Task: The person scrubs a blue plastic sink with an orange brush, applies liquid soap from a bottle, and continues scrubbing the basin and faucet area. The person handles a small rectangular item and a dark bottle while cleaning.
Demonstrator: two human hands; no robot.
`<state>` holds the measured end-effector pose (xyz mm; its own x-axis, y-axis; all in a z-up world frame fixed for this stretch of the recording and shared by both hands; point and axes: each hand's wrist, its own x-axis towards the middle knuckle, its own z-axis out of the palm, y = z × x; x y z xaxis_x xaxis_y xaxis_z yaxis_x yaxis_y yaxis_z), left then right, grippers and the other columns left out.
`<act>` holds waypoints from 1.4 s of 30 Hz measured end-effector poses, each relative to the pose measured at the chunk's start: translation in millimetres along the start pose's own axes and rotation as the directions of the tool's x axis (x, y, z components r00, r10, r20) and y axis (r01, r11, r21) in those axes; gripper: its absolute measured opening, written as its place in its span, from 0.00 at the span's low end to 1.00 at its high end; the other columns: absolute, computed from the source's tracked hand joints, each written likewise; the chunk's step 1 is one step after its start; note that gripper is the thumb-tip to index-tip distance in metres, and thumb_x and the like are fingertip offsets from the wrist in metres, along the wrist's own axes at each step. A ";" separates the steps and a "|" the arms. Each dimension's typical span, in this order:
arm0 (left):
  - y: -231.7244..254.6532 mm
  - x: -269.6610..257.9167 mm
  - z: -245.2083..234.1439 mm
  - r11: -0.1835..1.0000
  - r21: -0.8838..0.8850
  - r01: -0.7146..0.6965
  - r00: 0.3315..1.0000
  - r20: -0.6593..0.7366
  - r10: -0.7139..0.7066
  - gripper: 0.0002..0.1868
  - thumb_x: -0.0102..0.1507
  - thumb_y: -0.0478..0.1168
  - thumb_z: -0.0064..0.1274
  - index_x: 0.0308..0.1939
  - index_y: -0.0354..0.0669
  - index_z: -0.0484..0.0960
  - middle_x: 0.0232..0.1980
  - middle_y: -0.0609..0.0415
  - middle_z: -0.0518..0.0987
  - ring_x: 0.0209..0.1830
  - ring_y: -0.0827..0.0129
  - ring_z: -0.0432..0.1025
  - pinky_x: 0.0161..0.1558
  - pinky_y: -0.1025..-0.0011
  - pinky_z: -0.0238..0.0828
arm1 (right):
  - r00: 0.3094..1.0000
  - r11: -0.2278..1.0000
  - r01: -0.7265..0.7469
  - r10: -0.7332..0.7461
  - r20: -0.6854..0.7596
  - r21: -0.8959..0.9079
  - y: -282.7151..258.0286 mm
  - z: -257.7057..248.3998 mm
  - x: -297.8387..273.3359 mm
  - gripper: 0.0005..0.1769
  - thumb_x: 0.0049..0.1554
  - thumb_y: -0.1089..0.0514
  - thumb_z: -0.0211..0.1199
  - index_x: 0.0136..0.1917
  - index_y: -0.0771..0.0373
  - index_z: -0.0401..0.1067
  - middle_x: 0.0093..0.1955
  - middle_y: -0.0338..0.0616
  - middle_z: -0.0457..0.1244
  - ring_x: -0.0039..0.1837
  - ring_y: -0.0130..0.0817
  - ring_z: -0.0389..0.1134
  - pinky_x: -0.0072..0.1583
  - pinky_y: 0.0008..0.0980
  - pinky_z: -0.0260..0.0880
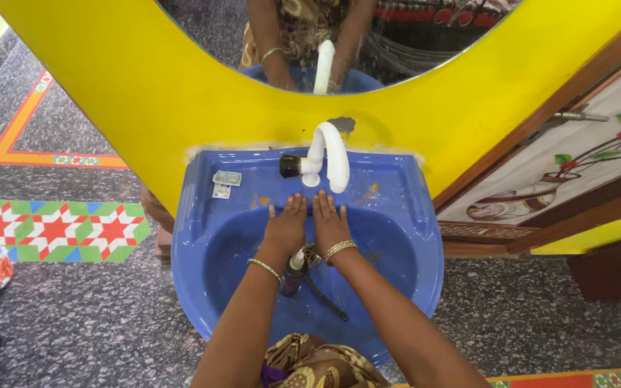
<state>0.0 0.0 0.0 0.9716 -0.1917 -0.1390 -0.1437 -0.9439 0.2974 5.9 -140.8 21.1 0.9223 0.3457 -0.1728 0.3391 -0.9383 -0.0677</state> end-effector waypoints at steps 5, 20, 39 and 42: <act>-2.5 -1.8 -3.3 1.000 0.000 -0.024 1.000 -0.013 0.024 0.40 0.63 0.34 0.39 0.80 0.45 0.48 0.85 0.54 0.44 0.84 0.65 0.40 0.77 0.42 0.31 | 1.000 1.000 -0.016 0.016 -0.025 0.015 -4.7 -1.9 -5.3 0.68 0.46 0.53 0.77 0.84 0.62 0.32 0.87 0.49 0.28 0.86 0.46 0.32 0.80 0.54 0.34; -7.7 1.3 -6.6 0.997 0.022 -0.070 0.997 0.045 0.069 0.40 0.63 0.36 0.40 0.80 0.44 0.46 0.85 0.53 0.42 0.84 0.65 0.37 0.77 0.44 0.30 | 0.998 0.997 -0.067 0.068 -0.019 0.049 -14.6 -12.1 -14.4 0.69 0.46 0.52 0.78 0.84 0.59 0.32 0.87 0.47 0.29 0.86 0.45 0.31 0.80 0.53 0.35; 0.7 -3.5 -8.8 0.991 0.107 -0.076 0.997 0.037 0.072 0.39 0.66 0.39 0.40 0.80 0.40 0.43 0.85 0.50 0.40 0.84 0.61 0.37 0.77 0.42 0.29 | 0.994 0.992 -0.106 0.106 -0.001 0.064 -21.0 -13.5 -16.7 0.72 0.44 0.48 0.80 0.83 0.59 0.31 0.87 0.47 0.28 0.86 0.45 0.30 0.81 0.54 0.34; -0.3 -1.4 -3.5 0.991 0.110 -0.073 0.997 0.034 0.070 0.39 0.66 0.40 0.40 0.80 0.39 0.44 0.85 0.49 0.40 0.84 0.60 0.37 0.77 0.43 0.29 | 0.995 0.995 -0.087 0.089 -0.045 0.043 -17.9 -5.9 -13.8 0.70 0.46 0.51 0.78 0.84 0.60 0.31 0.87 0.48 0.29 0.86 0.46 0.31 0.80 0.56 0.34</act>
<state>-0.6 1.5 3.4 0.9523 -0.2662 -0.1495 -0.2344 -0.9512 0.2006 -11.8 -128.8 30.5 0.9561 0.2606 -0.1342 0.2494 -0.9638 -0.0944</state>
